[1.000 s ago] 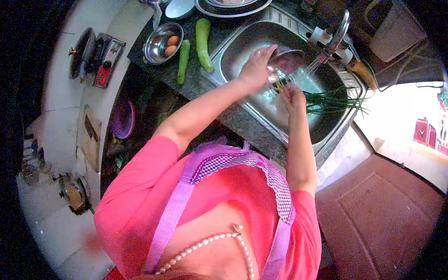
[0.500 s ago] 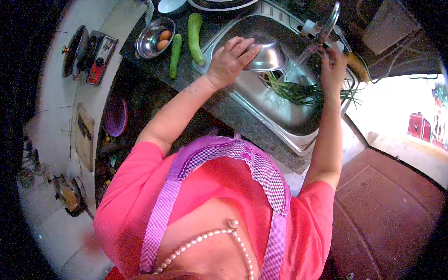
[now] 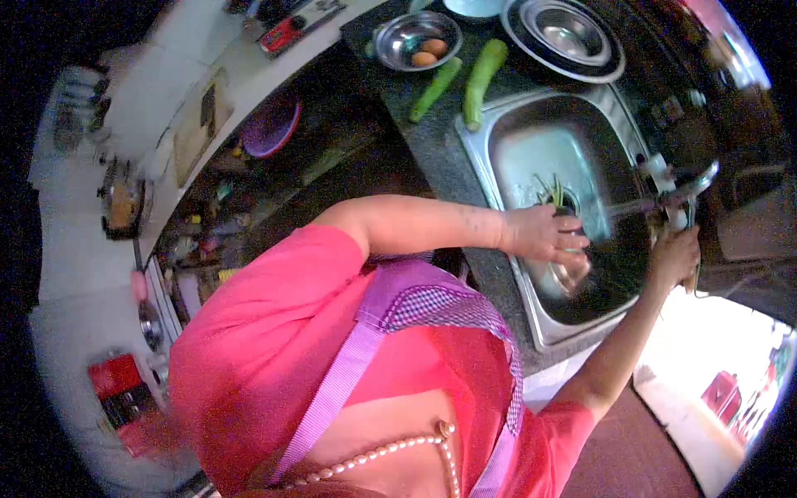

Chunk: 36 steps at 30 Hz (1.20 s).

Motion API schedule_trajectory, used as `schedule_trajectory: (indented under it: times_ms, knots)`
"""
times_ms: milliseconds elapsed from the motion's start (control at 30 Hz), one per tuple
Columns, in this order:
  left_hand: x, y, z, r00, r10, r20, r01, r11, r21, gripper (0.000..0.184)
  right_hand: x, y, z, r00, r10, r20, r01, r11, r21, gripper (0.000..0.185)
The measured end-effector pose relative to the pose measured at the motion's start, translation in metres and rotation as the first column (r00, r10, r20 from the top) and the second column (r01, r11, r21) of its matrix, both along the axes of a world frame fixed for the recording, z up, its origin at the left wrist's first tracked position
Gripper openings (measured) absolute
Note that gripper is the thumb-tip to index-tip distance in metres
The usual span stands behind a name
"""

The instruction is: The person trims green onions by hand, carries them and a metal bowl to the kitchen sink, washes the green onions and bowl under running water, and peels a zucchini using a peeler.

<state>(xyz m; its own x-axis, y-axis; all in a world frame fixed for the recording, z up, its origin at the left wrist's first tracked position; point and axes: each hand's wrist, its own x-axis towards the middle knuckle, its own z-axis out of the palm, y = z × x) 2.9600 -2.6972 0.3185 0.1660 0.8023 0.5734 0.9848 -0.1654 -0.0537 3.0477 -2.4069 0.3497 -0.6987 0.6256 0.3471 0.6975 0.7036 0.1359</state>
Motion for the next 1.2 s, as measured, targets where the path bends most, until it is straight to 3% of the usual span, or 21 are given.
schedule_trajectory:
  times_ms: [100, 233, 267, 333, 367, 400, 433, 467, 500, 567, 600, 667, 767, 800, 833, 900, 933, 1000, 1067, 1133, 1200]
  knots:
    - [-0.016, -0.018, 0.010, 0.999, -0.040, -0.010, 0.041, 0.976, 0.215, 0.047, -0.006, -0.011, 0.013, 0.999, 0.035, 0.029, -0.030, 0.983, -0.179, 0.060]
    - [-0.028, -0.038, 0.038, 0.991, -0.129, 0.044, 0.106, 0.935, 0.338, 0.042, -0.014, -0.023, 0.012, 0.927, 0.209, -0.311, -0.340, 0.817, -0.466, 0.060]
    - [-0.030, -0.041, 0.045, 0.982, -0.163, 0.095, 0.117, 0.921, 0.371, 0.046, -0.014, -0.021, 0.006, 0.923, 0.065, -0.379, -0.283, 0.781, -0.556, 0.068]
    - [-0.027, -0.042, 0.051, 0.857, -0.019, 0.515, -0.159, 0.941, 0.298, 0.053, -0.014, 0.004, -0.019, 0.909, 0.088, -0.408, -0.318, 0.779, -0.540, 0.070]
    - [-0.026, -0.041, 0.051, 0.720, 0.050, 0.693, -0.278, 0.935, 0.221, 0.056, -0.013, 0.019, -0.037, 0.902, 0.101, -0.419, -0.334, 0.779, -0.531, 0.071]
    - [-0.029, -0.039, 0.040, 0.325, -0.018, 0.946, -0.332, 0.934, 0.132, 0.061, -0.010, 0.023, -0.048, 0.880, 0.034, -0.474, -0.354, 0.713, -0.605, 0.072]
    - [-0.031, -0.045, 0.036, -0.243, -0.296, 0.924, -0.295, 0.930, 0.220, 0.060, -0.006, 0.026, -0.059, 0.852, -0.041, -0.521, -0.377, 0.643, -0.666, 0.072]
    - [-0.042, -0.060, 0.033, -0.547, -0.292, 0.785, -0.345, 0.932, 0.107, 0.055, -0.003, 0.022, -0.059, 0.817, -0.078, -0.572, -0.448, 0.538, -0.714, 0.073]
    - [-0.057, -0.084, 0.032, -0.786, -0.287, 0.548, -0.350, 0.936, -0.012, 0.049, -0.003, 0.005, -0.048, 0.831, -0.074, -0.552, -0.396, 0.618, -0.679, 0.070]
    - [-0.091, -0.157, 0.031, -0.711, -0.373, 0.596, -0.383, 0.916, 0.117, 0.038, -0.007, -0.042, -0.014, 0.859, -0.087, -0.504, -0.271, 0.758, -0.593, 0.064]
    - [-0.104, -0.198, 0.053, -0.701, -0.488, 0.519, -0.493, 0.858, 0.141, 0.030, -0.008, -0.052, -0.014, 0.838, -0.155, -0.523, -0.247, 0.747, -0.617, 0.060]
    - [-0.140, -0.281, 0.055, -0.588, -0.578, 0.565, -0.709, 0.705, -0.017, 0.038, -0.004, -0.060, -0.031, 0.779, -0.297, -0.552, -0.221, 0.694, -0.685, 0.051]
    - [-0.203, -0.406, 0.042, -0.361, -0.712, 0.602, -0.932, 0.294, -0.211, 0.046, -0.012, -0.091, -0.052, 0.805, -0.383, -0.453, -0.046, 0.721, -0.691, 0.048]
    - [-0.217, -0.438, 0.002, -0.310, -0.742, 0.595, -0.950, 0.215, -0.226, 0.047, 0.018, -0.033, -0.107, 0.696, -0.452, -0.558, -0.250, 0.576, -0.778, 0.043]
    - [-0.233, -0.464, 0.014, -0.172, -0.775, 0.608, -0.977, 0.056, -0.206, 0.047, 0.016, -0.035, -0.123, 0.637, -0.526, -0.564, -0.325, 0.480, -0.815, 0.041]
    - [-0.290, -0.550, -0.028, -0.169, -0.824, 0.540, -0.965, 0.028, -0.259, 0.040, 0.003, -0.063, -0.120, 0.647, -0.475, -0.596, -0.378, 0.479, -0.792, 0.042]
    - [-0.314, -0.587, -0.050, -0.183, -0.806, 0.563, -0.960, 0.023, -0.278, 0.037, -0.021, -0.121, -0.079, 0.600, -0.535, -0.595, -0.353, 0.489, -0.797, 0.044]
    - [-0.364, -0.651, -0.093, -0.249, -0.729, 0.638, -0.941, 0.027, -0.337, 0.032, -0.024, -0.117, -0.089, 0.685, -0.420, -0.595, -0.282, 0.600, -0.748, 0.044]
    - [-0.399, -0.699, -0.128, -0.301, -0.664, 0.685, -0.919, 0.012, -0.393, 0.030, -0.037, -0.145, -0.067, 0.710, -0.468, -0.527, -0.180, 0.602, -0.778, 0.045]
    - [-0.413, -0.703, -0.121, -0.197, -0.803, 0.563, -0.903, -0.075, -0.422, 0.029, -0.033, -0.148, -0.076, 0.660, -0.510, -0.552, -0.197, 0.591, -0.782, 0.043]
    - [-0.435, -0.735, -0.142, -0.249, -0.816, 0.522, -0.913, 0.017, -0.409, 0.032, -0.029, -0.156, -0.074, 0.683, -0.513, -0.521, -0.148, 0.601, -0.786, 0.039]
